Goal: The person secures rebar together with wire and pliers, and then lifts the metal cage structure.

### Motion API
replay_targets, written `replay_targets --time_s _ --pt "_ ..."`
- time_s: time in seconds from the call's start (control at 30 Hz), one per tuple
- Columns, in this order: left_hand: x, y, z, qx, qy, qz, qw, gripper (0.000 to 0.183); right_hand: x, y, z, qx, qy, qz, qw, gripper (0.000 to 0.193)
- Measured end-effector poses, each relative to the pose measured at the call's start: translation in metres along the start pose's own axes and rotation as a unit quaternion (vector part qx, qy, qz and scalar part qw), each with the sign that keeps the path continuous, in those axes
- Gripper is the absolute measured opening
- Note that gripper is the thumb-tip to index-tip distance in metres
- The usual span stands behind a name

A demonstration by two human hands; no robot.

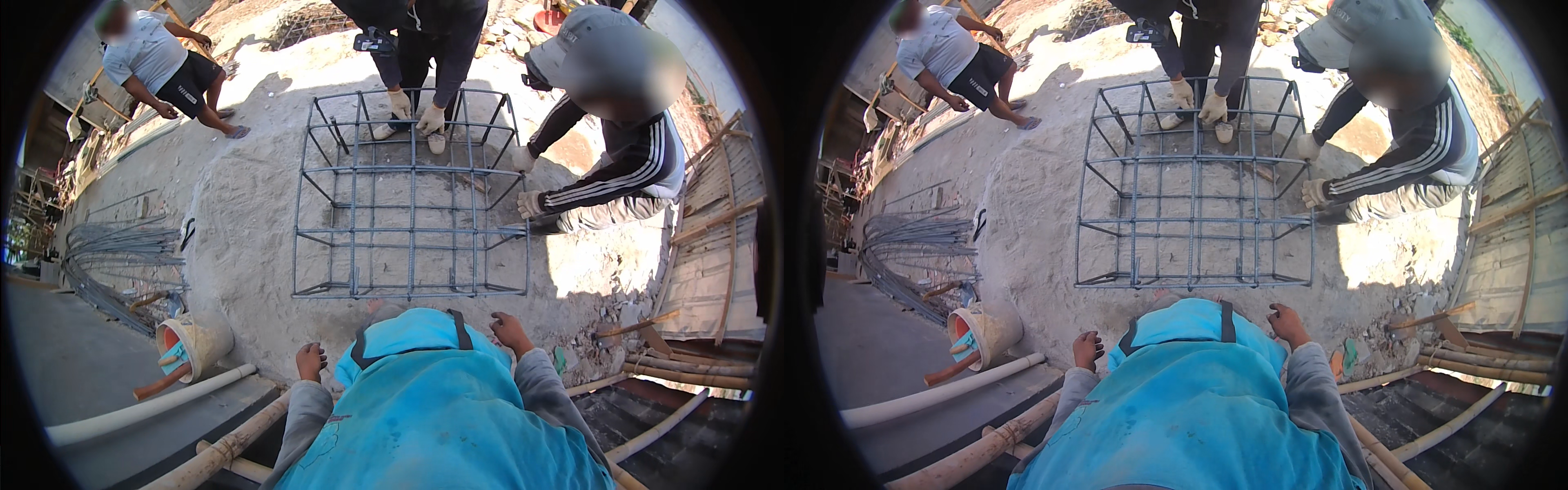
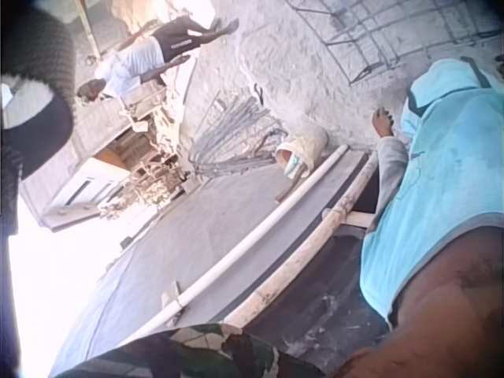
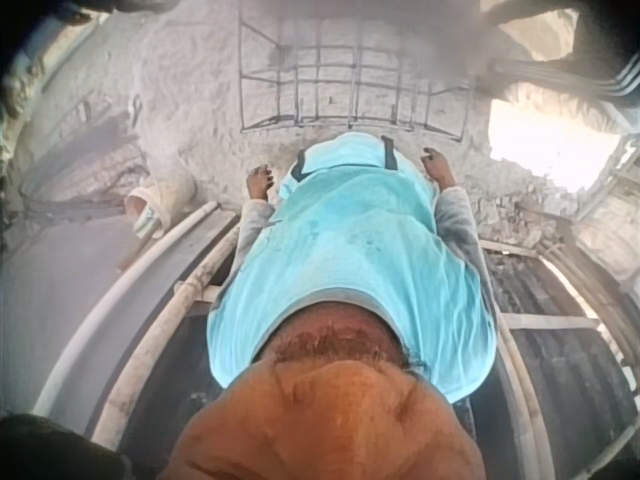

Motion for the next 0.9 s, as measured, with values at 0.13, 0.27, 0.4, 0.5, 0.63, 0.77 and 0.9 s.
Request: replay_targets --time_s 0.13,0.27,0.4,0.5,0.63,0.77,0.9 --pt "0.011 0.006 0.018 0.044 0.014 -0.017 0.999 0.027 0.000 -0.002 0.002 0.001 0.002 0.002 1.000 0.043" --pt "0.007 0.015 0.014 0.035 0.038 -0.013 0.999 0.027 0.001 -0.008 -0.001 0.060 0.028 -0.014 0.998 0.042" --pt "0.001 0.021 0.003 0.013 0.052 -0.006 0.999 0.028 0.003 -0.011 0.006 0.018 -0.002 0.008 1.000 0.043" --pt "-0.005 0.021 -0.006 -0.001 0.045 -0.003 0.999 0.028 0.008 -0.013 0.003 0.026 0.010 0.005 1.000 0.042" --pt "0.000 0.012 -0.003 0.000 0.036 -0.004 0.999 0.029 0.015 -0.009 0.013 0.019 0.015 0.004 1.000 0.042" --pt "0.004 0.010 -0.002 0.007 0.038 -0.008 0.999 0.028 0.016 -0.003 0.017 0.000 0.010 0.008 1.000 0.041" --pt "0.004 0.010 -0.005 0.010 0.045 -0.012 0.999 0.028 0.013 0.001 0.012 0.007 0.021 0.002 1.000 0.041"
Point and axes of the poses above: each hand's wrist, its own y-axis towards the middle knuckle, its own x-axis out of the palm, z = x × y, the point moved 8 cm from there along y, towards the middle knuckle, and after that the axes turned 6 degrees about -x, right-handed, at the moved point
